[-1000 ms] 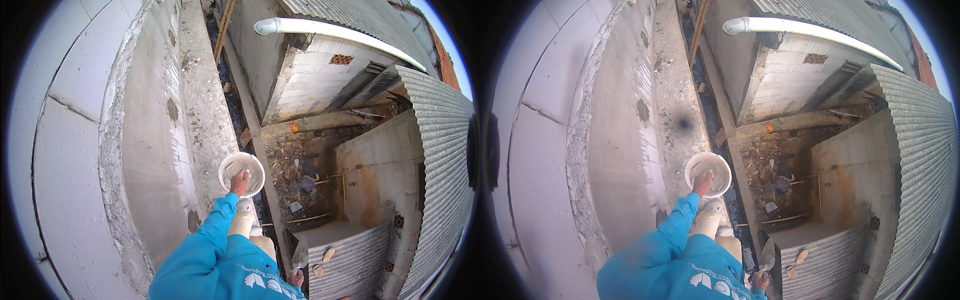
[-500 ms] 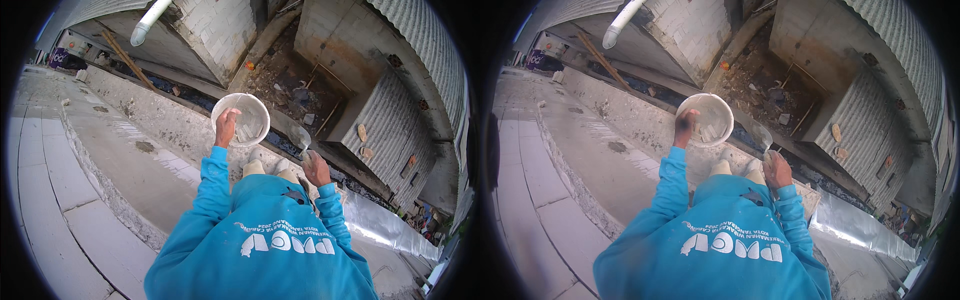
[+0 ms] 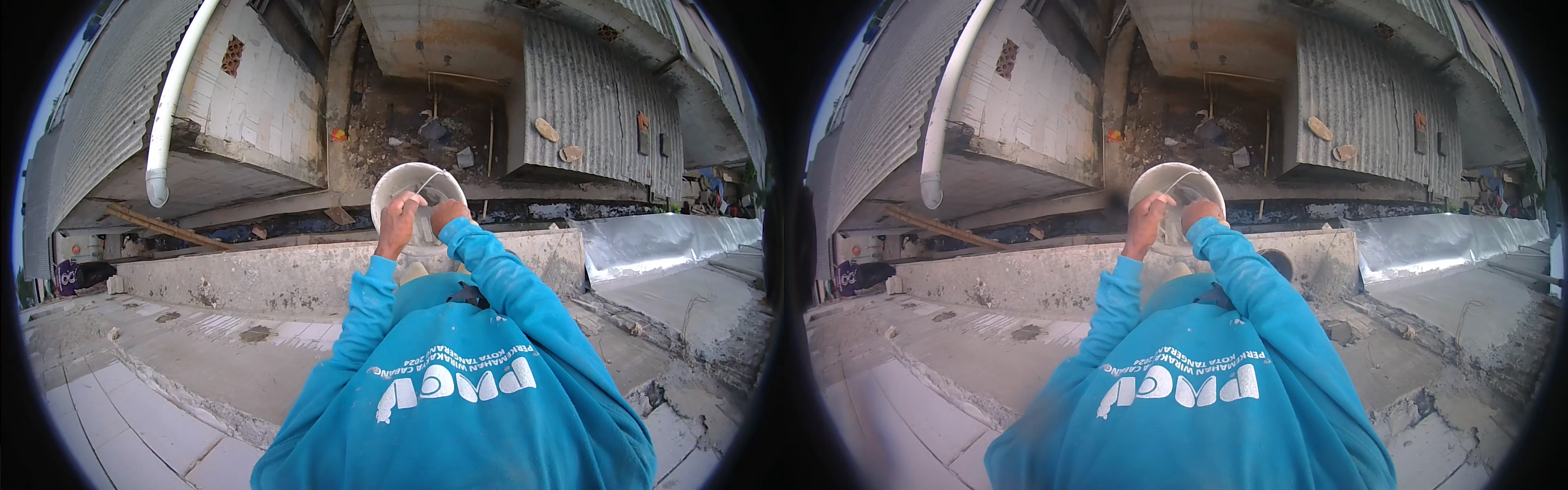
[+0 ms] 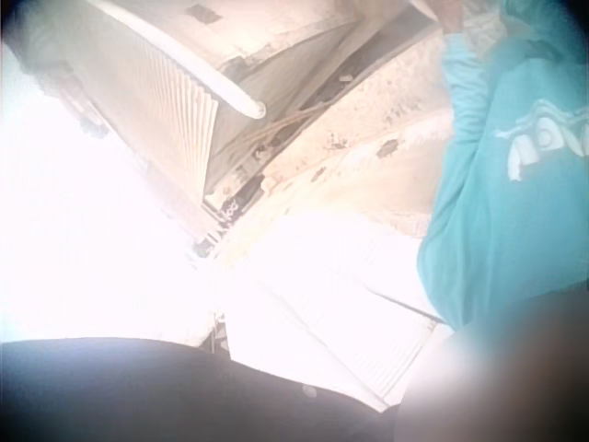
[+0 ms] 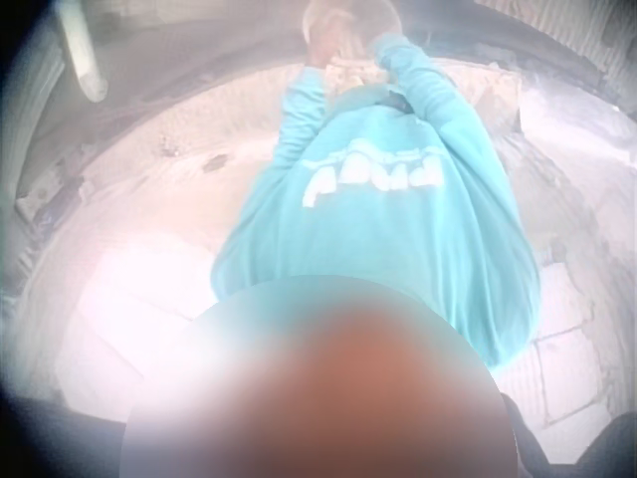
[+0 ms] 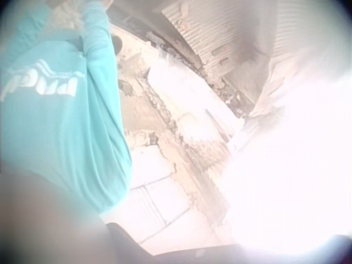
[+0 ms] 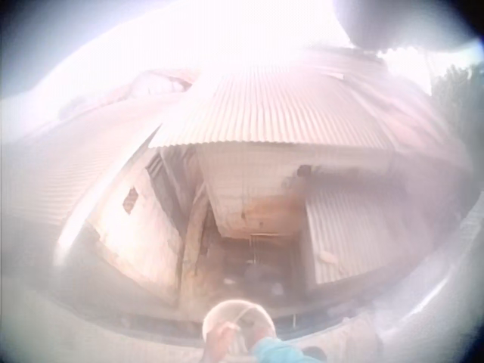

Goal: The person scoops cement from a bucket with a trowel and applies it to a vertical wall surface, smoothing the material with the trowel. They repeat this process across a section of the wall, occasionally moving the bucket and adjusting their position.

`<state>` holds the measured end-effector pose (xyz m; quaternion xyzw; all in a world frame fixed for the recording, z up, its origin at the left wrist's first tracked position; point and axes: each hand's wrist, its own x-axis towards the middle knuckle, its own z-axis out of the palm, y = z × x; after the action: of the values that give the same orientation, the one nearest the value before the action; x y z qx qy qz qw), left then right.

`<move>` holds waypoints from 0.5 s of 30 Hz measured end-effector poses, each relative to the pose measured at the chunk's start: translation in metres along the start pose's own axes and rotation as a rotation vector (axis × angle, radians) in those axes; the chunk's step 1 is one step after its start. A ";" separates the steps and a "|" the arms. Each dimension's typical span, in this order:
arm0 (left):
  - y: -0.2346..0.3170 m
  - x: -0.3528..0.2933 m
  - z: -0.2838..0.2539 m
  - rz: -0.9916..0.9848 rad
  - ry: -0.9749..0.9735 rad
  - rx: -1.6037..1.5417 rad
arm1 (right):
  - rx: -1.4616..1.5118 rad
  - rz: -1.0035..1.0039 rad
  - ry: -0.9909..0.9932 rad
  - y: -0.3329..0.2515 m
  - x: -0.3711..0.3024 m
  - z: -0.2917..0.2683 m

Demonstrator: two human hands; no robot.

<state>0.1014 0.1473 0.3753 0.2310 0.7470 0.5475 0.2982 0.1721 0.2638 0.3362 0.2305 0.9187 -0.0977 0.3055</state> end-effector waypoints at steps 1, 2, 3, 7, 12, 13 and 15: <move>0.003 0.001 0.003 0.038 -0.031 0.012 | 0.027 0.026 -0.065 0.000 -0.005 0.002; 0.007 0.002 0.006 -0.005 -0.070 0.012 | 0.069 0.021 -0.134 0.003 -0.011 0.003; 0.010 0.004 0.008 -0.027 -0.107 0.000 | 0.126 0.016 -0.144 0.012 -0.018 0.002; 0.019 0.007 0.017 -0.032 -0.248 -0.021 | 0.137 0.060 -0.037 0.058 -0.043 0.000; 0.029 0.004 0.035 -0.052 -0.363 0.027 | 0.265 0.124 -0.088 0.062 -0.046 0.006; 0.030 0.004 0.035 -0.057 -0.376 0.047 | 0.301 0.094 -0.100 0.060 -0.046 0.010; 0.031 0.007 0.036 -0.049 -0.406 0.073 | 0.381 0.075 -0.113 0.064 -0.049 0.017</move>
<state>0.1217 0.1852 0.3954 0.3291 0.6963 0.4548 0.4471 0.2467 0.2969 0.3504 0.3126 0.8558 -0.2710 0.3107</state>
